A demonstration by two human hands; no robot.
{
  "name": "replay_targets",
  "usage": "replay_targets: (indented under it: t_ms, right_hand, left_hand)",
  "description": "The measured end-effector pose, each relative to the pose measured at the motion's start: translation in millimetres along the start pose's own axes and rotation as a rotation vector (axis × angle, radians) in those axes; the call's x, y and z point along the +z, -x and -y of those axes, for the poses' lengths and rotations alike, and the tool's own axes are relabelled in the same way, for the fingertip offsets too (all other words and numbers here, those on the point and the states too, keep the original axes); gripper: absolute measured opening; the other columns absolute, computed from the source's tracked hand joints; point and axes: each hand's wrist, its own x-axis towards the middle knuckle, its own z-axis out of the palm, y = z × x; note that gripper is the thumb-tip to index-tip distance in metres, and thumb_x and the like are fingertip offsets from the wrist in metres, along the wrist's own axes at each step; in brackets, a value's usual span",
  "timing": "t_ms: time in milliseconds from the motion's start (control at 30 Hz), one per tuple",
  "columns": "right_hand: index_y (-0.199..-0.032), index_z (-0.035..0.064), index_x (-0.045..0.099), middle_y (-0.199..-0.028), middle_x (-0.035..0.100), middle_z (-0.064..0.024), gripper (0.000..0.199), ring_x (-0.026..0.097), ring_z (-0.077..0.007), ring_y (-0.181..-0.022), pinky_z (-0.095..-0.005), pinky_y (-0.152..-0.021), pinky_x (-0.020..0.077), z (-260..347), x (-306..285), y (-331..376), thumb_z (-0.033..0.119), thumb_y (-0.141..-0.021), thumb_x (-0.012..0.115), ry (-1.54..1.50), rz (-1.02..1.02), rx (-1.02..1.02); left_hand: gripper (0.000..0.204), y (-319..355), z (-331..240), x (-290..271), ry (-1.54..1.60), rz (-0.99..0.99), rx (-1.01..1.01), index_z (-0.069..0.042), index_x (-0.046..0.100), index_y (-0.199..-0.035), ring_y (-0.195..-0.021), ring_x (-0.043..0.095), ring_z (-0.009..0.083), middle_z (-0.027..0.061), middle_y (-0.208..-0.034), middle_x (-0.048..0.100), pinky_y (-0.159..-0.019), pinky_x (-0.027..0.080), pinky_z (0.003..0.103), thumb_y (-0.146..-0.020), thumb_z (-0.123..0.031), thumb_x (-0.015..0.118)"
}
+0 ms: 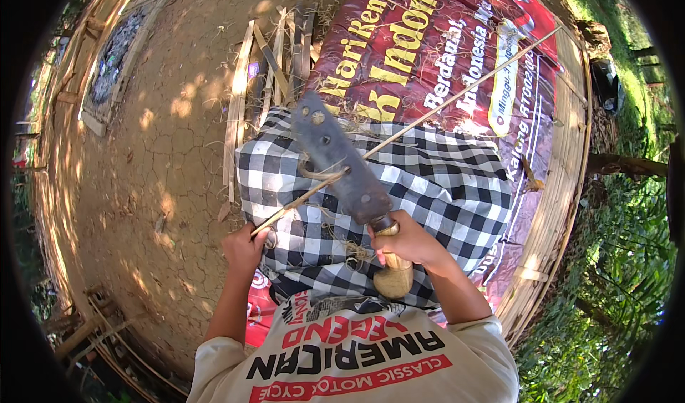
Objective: The person shaves a thin strip of wood using a large knife while holding the wood against a cloth on their lap and pulling the blade toward them.
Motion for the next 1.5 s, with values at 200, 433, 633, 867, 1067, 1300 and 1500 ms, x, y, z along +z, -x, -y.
replay_targets:
  t_ms: [200,433,633,867,1067,1300,1500]
  right_hand:
    - [-0.086,-0.0020,0.054,-0.066,0.058,-0.0078,0.020,0.057,-0.0152,-0.053,-0.0283,-0.051,0.0488,-9,-5,-14,0.000,-0.069,0.064,-0.136,0.188,0.002]
    - [-0.089,-0.0029,0.053,-0.063,0.056,-0.0095,0.023,0.058,-0.0182,-0.052,-0.0313,-0.050,0.0504,-26,-16,-25,-0.005,-0.069,0.063,-0.277,0.286,0.031]
    - [-0.089,-0.0036,0.051,-0.062,0.055,-0.0107,0.022,0.057,-0.0184,-0.051,-0.0313,-0.049,0.0503,-41,-18,-29,-0.003,-0.070,0.063,-0.520,0.525,0.051]
    - [-0.091,-0.0030,0.052,-0.064,0.058,-0.0103,0.023,0.059,-0.0193,-0.053,-0.0302,-0.051,0.0493,-3,-1,-8,-0.002,-0.071,0.064,-0.341,0.003,-0.131]
    - [-0.091,-0.0032,0.053,-0.065,0.057,-0.0097,0.022,0.059,-0.0187,-0.054,-0.0298,-0.052,0.0489,-18,7,-20,0.000,-0.072,0.065,-0.225,-0.028,-0.074]
    - [-0.084,0.0000,0.049,-0.060,0.053,-0.0092,0.019,0.055,-0.0182,-0.051,-0.0324,-0.049,0.0473,-18,2,-30,-0.003,-0.069,0.060,-0.286,0.273,-0.002]
    - [-0.088,-0.0020,0.050,-0.058,0.053,-0.0111,0.021,0.055,-0.0198,-0.047,-0.0332,-0.047,0.0481,-38,-2,-39,0.000,-0.070,0.060,-0.624,0.547,0.011]
  left_hand:
    - [0.050,2,-3,-1,0.023,0.004,-0.030,-0.004,0.060,-0.069,-0.056,0.059,0.0390,0.0188,-0.059,0.057,-0.049,0.042,0.045,-0.083,-0.053,0.063]
    - [0.047,0,-7,-9,-0.053,0.025,-0.044,-0.006,0.062,-0.071,-0.058,0.059,0.0393,0.0183,-0.059,0.058,-0.050,0.043,0.045,-0.082,-0.051,0.065]
    - [0.045,-1,-11,-9,-0.007,-0.009,-0.008,-0.006,0.062,-0.072,-0.057,0.059,0.0392,0.0183,-0.059,0.058,-0.051,0.043,0.045,-0.082,-0.050,0.066]
    - [0.043,5,-17,-5,-0.037,0.006,-0.076,-0.004,0.060,-0.070,-0.055,0.057,0.0396,0.0180,-0.058,0.057,-0.050,0.042,0.046,-0.082,-0.045,0.067]
    - [0.042,4,-29,-9,-0.050,0.040,-0.107,-0.004,0.059,-0.072,-0.056,0.058,0.0399,0.0189,-0.060,0.058,-0.051,0.043,0.046,-0.085,-0.043,0.065]
    - [0.040,7,-30,-8,-0.038,0.044,-0.122,-0.003,0.061,-0.075,-0.058,0.059,0.0404,0.0195,-0.061,0.059,-0.052,0.044,0.046,-0.087,-0.042,0.063]
    - [0.041,5,-28,-5,-0.024,0.034,-0.112,-0.004,0.061,-0.074,-0.057,0.059,0.0401,0.0195,-0.061,0.058,-0.052,0.043,0.046,-0.087,-0.043,0.063]
